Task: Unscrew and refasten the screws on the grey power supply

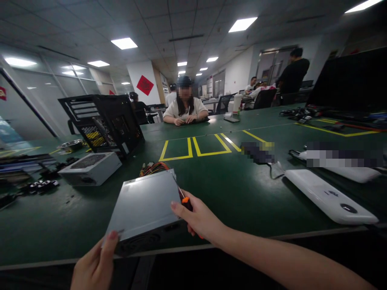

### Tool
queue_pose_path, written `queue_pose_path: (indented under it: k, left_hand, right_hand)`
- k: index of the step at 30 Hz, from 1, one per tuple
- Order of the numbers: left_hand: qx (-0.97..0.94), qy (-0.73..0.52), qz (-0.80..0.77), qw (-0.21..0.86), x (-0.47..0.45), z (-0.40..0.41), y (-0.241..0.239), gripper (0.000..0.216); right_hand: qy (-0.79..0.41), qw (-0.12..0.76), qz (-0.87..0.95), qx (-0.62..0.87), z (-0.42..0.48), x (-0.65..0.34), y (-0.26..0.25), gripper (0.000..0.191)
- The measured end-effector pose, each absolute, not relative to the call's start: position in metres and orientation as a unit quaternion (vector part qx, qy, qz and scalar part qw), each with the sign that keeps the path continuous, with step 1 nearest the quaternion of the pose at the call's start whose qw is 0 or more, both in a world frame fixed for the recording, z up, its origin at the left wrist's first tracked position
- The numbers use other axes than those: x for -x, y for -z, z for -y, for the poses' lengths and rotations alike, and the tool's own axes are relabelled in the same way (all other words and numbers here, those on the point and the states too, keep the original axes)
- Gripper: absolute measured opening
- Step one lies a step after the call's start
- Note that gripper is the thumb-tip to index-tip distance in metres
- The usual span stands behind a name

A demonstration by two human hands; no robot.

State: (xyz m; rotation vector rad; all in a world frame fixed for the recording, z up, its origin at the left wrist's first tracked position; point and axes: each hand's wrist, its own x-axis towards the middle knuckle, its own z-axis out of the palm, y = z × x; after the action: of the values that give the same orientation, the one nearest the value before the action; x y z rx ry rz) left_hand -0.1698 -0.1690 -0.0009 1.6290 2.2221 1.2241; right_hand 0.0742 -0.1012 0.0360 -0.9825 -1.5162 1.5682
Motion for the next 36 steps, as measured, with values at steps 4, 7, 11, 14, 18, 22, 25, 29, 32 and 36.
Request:
queue_pose_path:
  k: [4,7,11,14,18,22,25,29,32,36]
  left_hand:
    - [-0.553,-0.433,-0.705,0.099,0.126,0.143,-0.016,0.050]
    - [-0.599,-0.442,-0.663,0.077,0.107,0.112,-0.040,0.046]
    - [-0.668,-0.436,-0.601,-0.046,0.091,0.061,-0.091,0.046]
    - [-0.679,-0.471,-0.553,-0.107,0.080,0.022,-0.116,0.046]
    - [-0.681,-0.485,-0.545,-0.059,0.068,-0.015,-0.100,0.046]
    - [-0.691,-0.416,-0.591,0.012,0.067,-0.031,-0.057,0.047]
    - [-0.694,-0.379,-0.611,0.046,0.067,-0.038,-0.033,0.052]
    - [-0.703,-0.343,-0.615,0.099,0.066,-0.049,-0.018,0.056]
    - [-0.702,-0.336,-0.618,0.114,0.068,-0.047,-0.019,0.054]
    - [-0.639,-0.513,-0.570,0.062,0.061,-0.026,-0.034,0.045]
  right_hand:
    - [-0.602,0.412,0.539,0.423,0.095,-0.091,-0.033,0.037]
    - [-0.591,0.467,0.488,0.440,0.078,-0.102,-0.035,0.032]
    - [-0.526,0.570,0.496,0.390,0.038,-0.117,-0.059,0.030]
    - [-0.447,0.634,0.519,0.360,0.007,-0.128,-0.083,0.029]
    - [-0.413,0.627,0.536,0.386,-0.017,-0.141,-0.086,0.030]
    - [-0.471,0.570,0.501,0.451,-0.030,-0.148,-0.053,0.025]
    - [-0.488,0.545,0.489,0.475,-0.041,-0.152,-0.031,0.027]
    - [-0.494,0.525,0.483,0.496,-0.056,-0.157,-0.019,0.027]
    - [-0.472,0.540,0.473,0.512,-0.058,-0.160,-0.020,0.027]
    - [-0.395,0.614,0.446,0.518,-0.046,-0.168,-0.032,0.027]
